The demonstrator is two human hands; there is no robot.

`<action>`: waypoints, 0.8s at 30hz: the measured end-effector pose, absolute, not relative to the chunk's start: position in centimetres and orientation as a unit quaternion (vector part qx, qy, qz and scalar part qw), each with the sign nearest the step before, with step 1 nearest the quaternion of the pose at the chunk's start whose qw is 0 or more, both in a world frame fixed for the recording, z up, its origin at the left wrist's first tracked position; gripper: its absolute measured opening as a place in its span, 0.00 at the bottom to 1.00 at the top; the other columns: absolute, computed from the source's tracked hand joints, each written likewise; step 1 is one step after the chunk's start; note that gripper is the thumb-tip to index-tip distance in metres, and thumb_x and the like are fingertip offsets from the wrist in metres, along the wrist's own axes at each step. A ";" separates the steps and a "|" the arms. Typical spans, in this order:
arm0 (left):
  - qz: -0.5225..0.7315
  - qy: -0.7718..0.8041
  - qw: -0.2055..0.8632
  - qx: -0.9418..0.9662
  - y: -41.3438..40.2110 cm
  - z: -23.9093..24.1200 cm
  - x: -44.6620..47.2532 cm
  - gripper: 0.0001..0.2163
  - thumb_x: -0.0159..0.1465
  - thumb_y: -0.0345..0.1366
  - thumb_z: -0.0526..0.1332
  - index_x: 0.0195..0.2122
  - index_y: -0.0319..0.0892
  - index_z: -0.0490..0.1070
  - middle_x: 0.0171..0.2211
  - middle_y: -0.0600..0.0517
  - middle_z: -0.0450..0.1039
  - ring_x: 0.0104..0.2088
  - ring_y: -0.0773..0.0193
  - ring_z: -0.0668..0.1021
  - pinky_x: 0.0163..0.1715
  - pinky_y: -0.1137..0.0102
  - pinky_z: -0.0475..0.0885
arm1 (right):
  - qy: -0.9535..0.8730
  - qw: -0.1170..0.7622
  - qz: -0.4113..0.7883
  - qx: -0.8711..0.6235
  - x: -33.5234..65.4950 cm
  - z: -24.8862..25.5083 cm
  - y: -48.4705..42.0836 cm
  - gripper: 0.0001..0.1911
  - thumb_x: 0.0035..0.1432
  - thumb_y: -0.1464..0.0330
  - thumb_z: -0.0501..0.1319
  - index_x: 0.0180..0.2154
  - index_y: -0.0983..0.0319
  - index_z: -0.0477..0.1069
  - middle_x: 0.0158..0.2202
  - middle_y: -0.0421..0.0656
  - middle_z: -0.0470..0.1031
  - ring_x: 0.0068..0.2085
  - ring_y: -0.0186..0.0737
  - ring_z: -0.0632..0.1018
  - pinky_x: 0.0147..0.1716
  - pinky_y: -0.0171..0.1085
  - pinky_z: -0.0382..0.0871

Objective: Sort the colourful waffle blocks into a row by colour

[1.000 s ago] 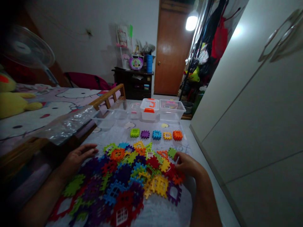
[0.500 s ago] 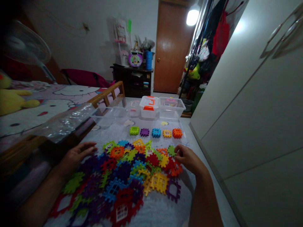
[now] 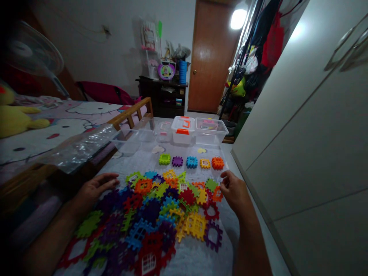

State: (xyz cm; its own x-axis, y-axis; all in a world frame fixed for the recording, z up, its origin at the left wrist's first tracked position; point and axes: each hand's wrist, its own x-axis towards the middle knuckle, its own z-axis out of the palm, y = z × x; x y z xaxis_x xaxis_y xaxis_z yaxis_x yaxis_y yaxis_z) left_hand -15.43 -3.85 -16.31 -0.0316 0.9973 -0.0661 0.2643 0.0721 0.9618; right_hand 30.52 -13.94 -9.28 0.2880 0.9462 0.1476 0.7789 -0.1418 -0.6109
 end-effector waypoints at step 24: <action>0.430 0.569 0.430 0.553 -4.5 -15.4 -14.6 0.23 0.47 0.54 0.70 0.37 0.42 0.77 0.32 0.48 0.81 0.36 0.53 0.81 0.39 0.63 0.76 | -0.691 0.172 0.206 -0.672 27.0 -11.4 -13.4 0.26 0.48 0.68 0.62 0.51 0.63 0.70 0.50 0.52 0.74 0.51 0.50 0.74 0.52 0.47 0.66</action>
State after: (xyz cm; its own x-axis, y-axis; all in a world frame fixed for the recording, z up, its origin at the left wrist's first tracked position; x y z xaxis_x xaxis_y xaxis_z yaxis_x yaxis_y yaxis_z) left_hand -14.64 -4.48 -15.38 -0.0173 0.9997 -0.0144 0.2606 0.0184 0.9653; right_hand 27.03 -13.37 -11.37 -0.0390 0.9985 -0.0390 0.8573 0.0134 -0.5147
